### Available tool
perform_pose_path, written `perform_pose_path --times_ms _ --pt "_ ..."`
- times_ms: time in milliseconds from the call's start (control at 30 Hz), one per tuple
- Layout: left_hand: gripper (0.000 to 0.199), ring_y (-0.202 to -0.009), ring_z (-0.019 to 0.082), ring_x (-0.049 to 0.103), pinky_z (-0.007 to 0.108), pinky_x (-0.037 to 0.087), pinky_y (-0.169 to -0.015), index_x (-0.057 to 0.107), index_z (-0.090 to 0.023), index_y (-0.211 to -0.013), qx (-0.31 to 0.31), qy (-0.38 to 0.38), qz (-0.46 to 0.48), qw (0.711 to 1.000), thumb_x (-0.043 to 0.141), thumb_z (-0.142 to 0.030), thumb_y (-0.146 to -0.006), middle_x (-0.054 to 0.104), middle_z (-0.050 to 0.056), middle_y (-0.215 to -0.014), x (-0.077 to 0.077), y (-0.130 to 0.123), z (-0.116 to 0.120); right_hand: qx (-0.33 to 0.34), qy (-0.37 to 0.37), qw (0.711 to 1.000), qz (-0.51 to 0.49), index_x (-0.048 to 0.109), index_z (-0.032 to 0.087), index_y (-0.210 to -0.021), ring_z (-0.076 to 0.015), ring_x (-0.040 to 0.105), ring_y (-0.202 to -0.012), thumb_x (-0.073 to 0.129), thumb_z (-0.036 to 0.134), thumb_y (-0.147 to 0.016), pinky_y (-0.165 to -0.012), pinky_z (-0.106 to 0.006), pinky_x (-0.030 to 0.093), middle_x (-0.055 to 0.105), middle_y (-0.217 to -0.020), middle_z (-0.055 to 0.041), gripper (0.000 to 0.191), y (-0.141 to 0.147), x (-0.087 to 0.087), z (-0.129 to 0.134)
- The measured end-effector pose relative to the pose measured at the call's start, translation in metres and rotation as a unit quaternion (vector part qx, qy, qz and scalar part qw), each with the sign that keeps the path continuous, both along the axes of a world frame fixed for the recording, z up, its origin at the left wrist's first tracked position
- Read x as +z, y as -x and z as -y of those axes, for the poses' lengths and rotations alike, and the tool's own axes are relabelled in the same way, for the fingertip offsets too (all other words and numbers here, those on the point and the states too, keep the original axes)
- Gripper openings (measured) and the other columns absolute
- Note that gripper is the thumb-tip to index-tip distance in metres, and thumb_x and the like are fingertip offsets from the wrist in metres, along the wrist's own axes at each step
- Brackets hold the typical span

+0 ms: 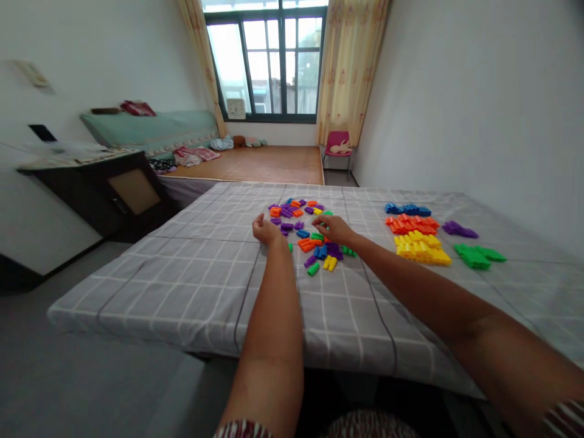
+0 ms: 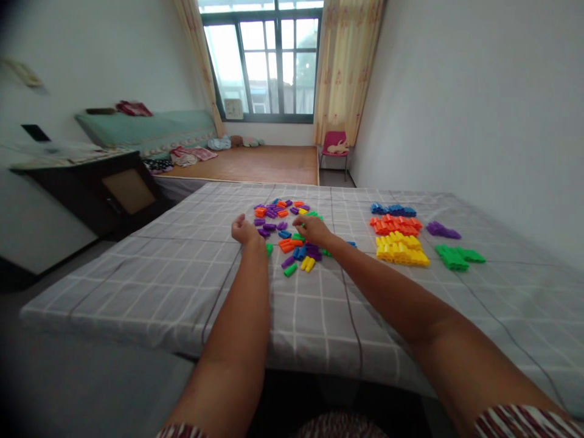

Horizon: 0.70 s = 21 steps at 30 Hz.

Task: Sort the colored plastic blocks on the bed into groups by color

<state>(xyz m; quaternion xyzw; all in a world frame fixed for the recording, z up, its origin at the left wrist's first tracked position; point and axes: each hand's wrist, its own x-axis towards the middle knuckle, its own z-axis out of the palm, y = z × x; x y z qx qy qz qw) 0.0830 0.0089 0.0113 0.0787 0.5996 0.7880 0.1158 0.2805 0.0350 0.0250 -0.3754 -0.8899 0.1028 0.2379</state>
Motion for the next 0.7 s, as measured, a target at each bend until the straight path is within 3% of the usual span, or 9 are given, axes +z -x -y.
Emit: perform_pose_path --times_ms 200,300,433,533,700 --pt "0.024 -0.075 0.015 0.066 0.024 0.049 -0.064 0.061 -0.016 -0.09 -0.137 -0.034 0.166 0.976 0.05 -0.007 -0.071 0.064 0.003 -0.08 -0.003 -0.011 -0.01 -0.018 0.022 0.999 0.028 0.068 0.017 -0.112 -0.0178 0.066 -0.094 0.056 0.012 -0.085 -0.09 -0.03 0.049 0.071 -0.114 -0.0071 0.031 0.048 -0.004 -0.019" --pt "0.027 -0.066 0.013 0.064 0.02 0.045 -0.055 0.06 -0.015 -0.094 -0.142 -0.032 0.195 0.97 0.049 -0.007 -0.07 0.061 0.002 -0.074 -0.007 -0.011 -0.012 -0.027 0.013 0.999 0.023 0.068 0.017 -0.115 -0.019 0.063 -0.107 0.051 0.009 -0.086 -0.096 -0.031 0.046 0.07 -0.119 -0.0081 0.036 0.062 -0.004 -0.028" --pt "0.035 -0.064 0.009 0.061 0.016 0.039 -0.051 0.058 -0.016 -0.101 -0.101 -0.043 0.193 0.975 0.045 -0.007 -0.07 0.06 0.002 -0.08 -0.006 -0.003 -0.01 -0.033 0.018 0.998 0.046 0.071 0.019 -0.112 -0.0207 0.064 -0.104 0.048 0.026 -0.093 -0.09 -0.03 0.046 0.071 -0.114 -0.0088 0.03 0.078 -0.006 -0.032" --pt "0.036 -0.059 0.007 0.058 0.016 0.039 -0.051 0.059 -0.016 -0.103 -0.115 -0.05 0.182 0.975 0.046 -0.008 -0.07 0.059 0.001 -0.078 -0.005 0.0 -0.009 -0.026 0.023 0.997 0.073 0.073 0.021 -0.106 -0.0224 0.064 -0.1 0.059 0.04 -0.088 -0.085 -0.03 0.046 0.073 -0.107 -0.0082 0.029 0.086 -0.007 -0.032" --pt "0.031 -0.055 0.006 0.054 0.016 0.038 -0.051 0.063 -0.015 -0.101 -0.206 -0.05 0.111 0.971 0.049 -0.014 -0.074 0.057 -0.002 -0.069 -0.005 -0.005 -0.01 0.002 0.062 0.998 -0.013 0.073 0.016 -0.096 -0.0195 0.064 -0.091 0.048 0.027 -0.094 -0.082 -0.03 0.048 0.072 -0.098 -0.0078 0.027 0.077 -0.003 -0.04"
